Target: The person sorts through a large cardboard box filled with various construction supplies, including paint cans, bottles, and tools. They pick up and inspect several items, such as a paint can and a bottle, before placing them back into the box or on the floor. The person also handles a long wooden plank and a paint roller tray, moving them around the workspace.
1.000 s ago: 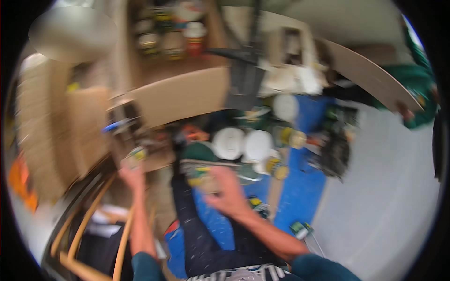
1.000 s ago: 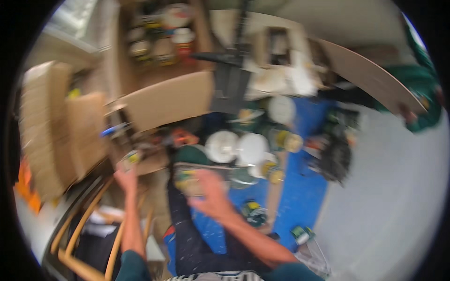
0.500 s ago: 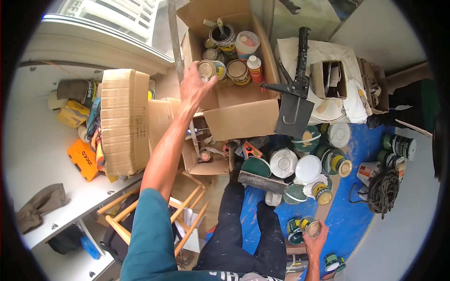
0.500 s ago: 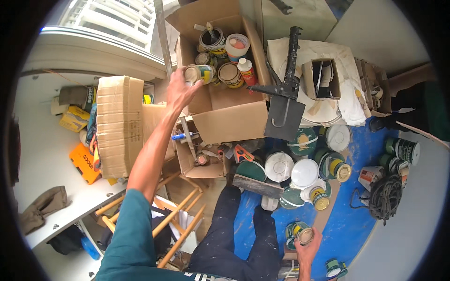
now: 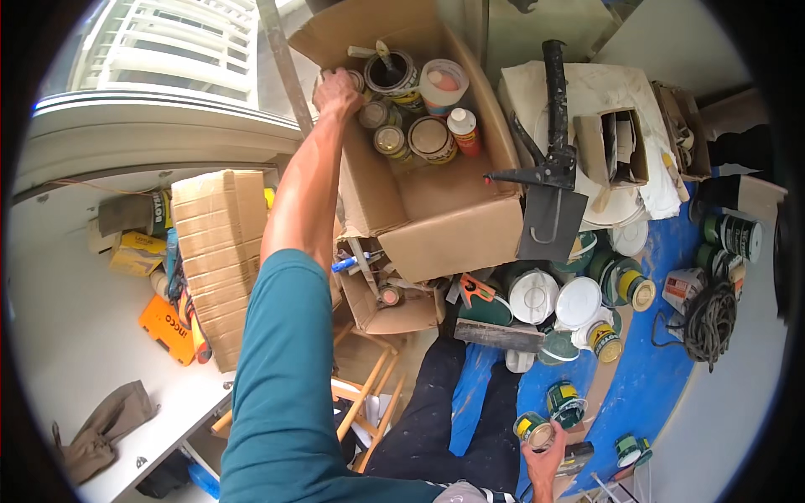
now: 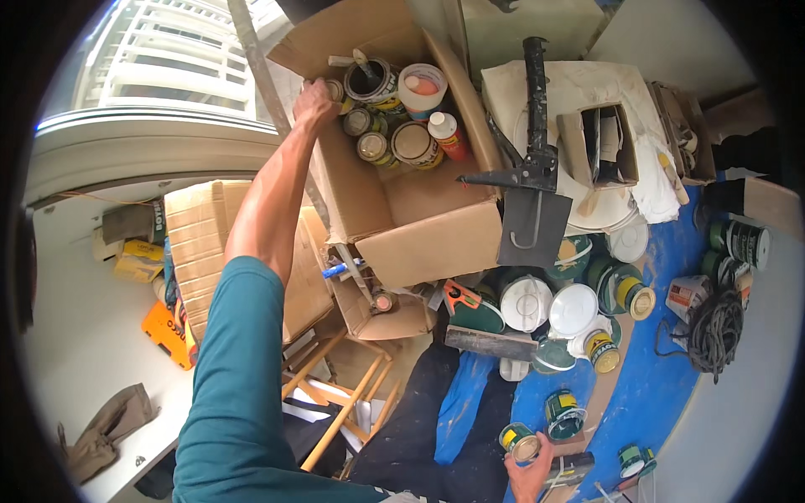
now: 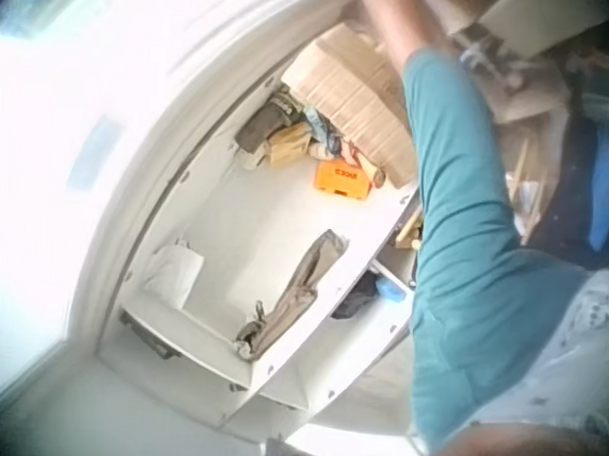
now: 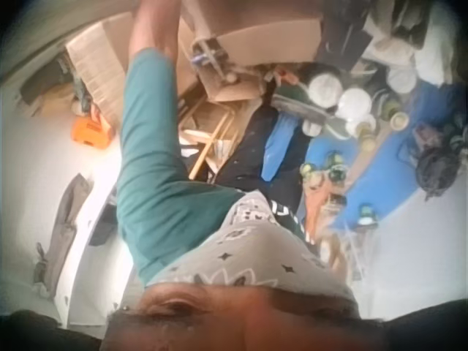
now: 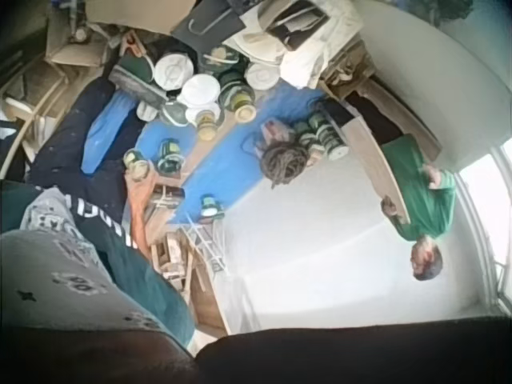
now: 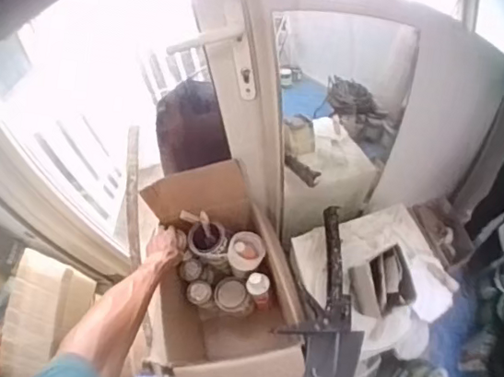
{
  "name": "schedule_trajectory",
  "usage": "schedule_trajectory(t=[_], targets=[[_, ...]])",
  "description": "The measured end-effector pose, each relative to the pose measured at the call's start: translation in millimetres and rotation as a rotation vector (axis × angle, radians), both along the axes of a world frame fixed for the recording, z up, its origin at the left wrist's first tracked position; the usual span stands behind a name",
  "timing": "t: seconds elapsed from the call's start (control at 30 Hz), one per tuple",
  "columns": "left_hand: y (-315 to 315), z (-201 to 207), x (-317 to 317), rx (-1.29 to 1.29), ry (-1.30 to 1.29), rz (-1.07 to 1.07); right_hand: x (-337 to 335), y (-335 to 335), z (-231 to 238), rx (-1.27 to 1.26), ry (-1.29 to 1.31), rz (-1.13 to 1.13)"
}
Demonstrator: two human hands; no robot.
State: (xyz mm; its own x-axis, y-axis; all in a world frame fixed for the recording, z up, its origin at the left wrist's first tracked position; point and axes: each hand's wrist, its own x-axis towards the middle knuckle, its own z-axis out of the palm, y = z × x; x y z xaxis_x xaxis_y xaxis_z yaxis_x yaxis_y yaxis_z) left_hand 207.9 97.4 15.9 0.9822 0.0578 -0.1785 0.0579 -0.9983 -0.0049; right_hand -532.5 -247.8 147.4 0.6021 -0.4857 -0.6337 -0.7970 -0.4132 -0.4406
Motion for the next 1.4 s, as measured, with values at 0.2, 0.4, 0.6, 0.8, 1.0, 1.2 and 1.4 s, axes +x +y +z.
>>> schedule_trajectory(t=[0.2, 0.4, 0.6, 0.8, 1.0, 1.2, 1.4], targets=[[2.5, -26.7, -12.1, -0.292, -0.365, -0.015, 94.4, 31.5, 11.5, 0.008, -0.079, 0.122], [-20.5, 38.9, -197.6, -0.948, -0.423, 0.041, 270.6, 88.4, 5.9, 0.060, -0.401, 0.067], [1.8, 42.9, -468.4, -1.297, 0.107, 0.851, 498.9, 189.8, -73.4, 0.039, -0.959, 0.502], [18.7, 24.4, -578.3, -1.355, 0.272, 1.321, 653.6, 254.4, -171.5, -0.128, -0.949, 0.737], [43.7, 18.0, -593.8, -1.361, 0.139, 1.470, 653.5, 272.9, -206.5, -0.152, -1.018, 0.607], [57.3, -54.3, -601.0, -1.381, 0.010, 1.640, 433.9, 311.2, -110.5, 0.361, -1.056, 0.692], [100.0, -205.4, -572.5, -0.744, 0.270, 1.054, 254.2, 320.0, -225.5, 0.507, -0.218, 1.074]])
